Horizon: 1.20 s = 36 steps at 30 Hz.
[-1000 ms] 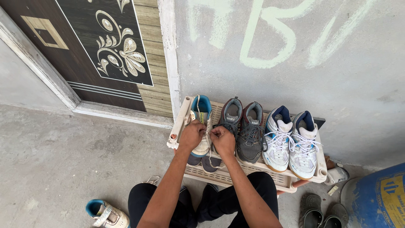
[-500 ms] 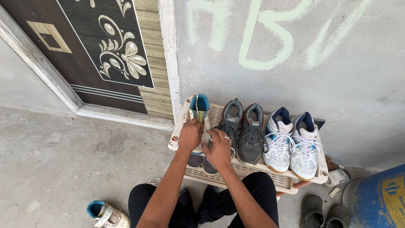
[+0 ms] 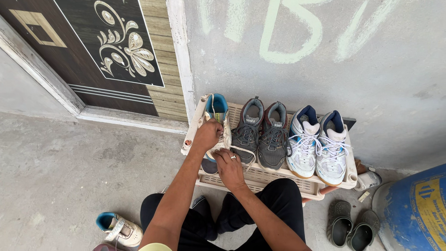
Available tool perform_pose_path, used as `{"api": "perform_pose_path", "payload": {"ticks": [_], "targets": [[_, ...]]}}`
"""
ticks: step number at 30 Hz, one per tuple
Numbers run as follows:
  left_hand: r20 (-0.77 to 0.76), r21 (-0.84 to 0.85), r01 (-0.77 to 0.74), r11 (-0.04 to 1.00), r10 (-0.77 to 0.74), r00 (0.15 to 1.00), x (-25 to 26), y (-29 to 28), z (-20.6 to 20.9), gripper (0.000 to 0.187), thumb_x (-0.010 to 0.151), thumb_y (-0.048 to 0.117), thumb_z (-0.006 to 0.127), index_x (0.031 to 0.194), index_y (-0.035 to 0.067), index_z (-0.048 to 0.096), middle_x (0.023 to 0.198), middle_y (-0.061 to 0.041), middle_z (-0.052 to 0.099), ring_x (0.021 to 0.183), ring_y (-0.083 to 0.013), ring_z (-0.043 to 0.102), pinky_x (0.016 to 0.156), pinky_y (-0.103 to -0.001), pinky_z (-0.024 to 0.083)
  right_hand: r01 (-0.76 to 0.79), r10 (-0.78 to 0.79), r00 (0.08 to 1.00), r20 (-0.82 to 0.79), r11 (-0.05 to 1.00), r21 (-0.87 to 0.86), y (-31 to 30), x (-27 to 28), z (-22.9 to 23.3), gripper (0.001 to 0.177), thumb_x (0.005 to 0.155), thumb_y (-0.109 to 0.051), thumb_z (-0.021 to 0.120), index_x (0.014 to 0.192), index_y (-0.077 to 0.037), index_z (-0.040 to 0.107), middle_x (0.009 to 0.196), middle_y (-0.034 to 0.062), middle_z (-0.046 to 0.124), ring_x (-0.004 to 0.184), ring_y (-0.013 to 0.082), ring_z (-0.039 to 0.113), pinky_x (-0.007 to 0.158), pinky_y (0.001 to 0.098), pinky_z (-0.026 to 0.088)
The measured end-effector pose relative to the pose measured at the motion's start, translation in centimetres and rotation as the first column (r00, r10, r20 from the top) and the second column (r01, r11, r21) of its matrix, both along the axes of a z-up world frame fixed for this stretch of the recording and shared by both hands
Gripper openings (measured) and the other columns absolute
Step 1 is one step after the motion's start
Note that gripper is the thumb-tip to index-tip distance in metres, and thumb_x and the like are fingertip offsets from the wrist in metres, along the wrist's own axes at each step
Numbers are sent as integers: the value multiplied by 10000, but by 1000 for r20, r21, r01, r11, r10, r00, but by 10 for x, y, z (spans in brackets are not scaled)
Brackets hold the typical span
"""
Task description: The person sits on the floor and laces a white sneaker placed on a small plastic shoe rack. They thread the laces through the eyelets, pull them tight, and tie a knot, repeating the process to secure the shoe.
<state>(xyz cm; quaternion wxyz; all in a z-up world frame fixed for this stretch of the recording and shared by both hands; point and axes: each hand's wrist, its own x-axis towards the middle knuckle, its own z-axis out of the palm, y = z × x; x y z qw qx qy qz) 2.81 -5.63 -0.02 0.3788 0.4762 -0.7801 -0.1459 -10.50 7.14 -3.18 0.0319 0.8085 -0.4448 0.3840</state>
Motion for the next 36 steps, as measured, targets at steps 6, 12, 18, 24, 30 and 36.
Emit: {"api": "perform_pose_path", "payload": {"ticks": [6,12,18,24,30,36], "targets": [[184,-200,-195,960,233,955,-1,0,14,69,863,18,660,897,68,694,1024,-105,616,958,-343,651,771,-456,555,3,-4,998,55,1000,15,-1,-1,-6,379,836,5,681,1205,-83,693,1180,46,661,1208,260,616,925,421,513],[-92,-215,-553,805,548,832,38,-40,73,131,869,-19,639,946,72,693,1046,-109,620,935,-342,646,768,-457,552,23,-27,997,69,998,59,7,0,-1,386,818,28,667,1190,-77,688,1174,64,670,1185,286,634,889,419,539],[-36,-162,-233,959,230,972,16,10,53,270,835,29,710,1101,64,733,1023,-138,645,885,-364,672,752,-466,544,74,-79,993,88,995,64,0,9,3,348,833,24,667,1160,-92,690,1149,65,670,1105,297,665,840,414,572],[75,-67,-184,981,189,979,-3,27,6,233,806,51,724,1025,112,771,1014,-109,693,900,-338,695,772,-456,555,107,-111,992,54,992,68,1,9,1,311,857,17,652,1146,-91,686,1160,77,669,1052,294,667,814,410,575],[125,-22,-168,986,169,978,-4,11,-10,106,830,102,730,924,121,775,980,-100,691,915,-329,698,791,-448,559,100,-104,994,43,991,86,4,10,5,303,855,16,636,1137,-85,681,1145,70,667,1039,293,671,807,407,574],[86,-186,-265,946,285,955,-6,6,0,116,859,36,660,914,99,740,937,-98,666,886,-337,680,741,-456,551,114,-121,991,50,987,115,2,11,6,309,869,12,639,1154,-97,690,1168,72,667,1061,294,668,826,402,573]]}}
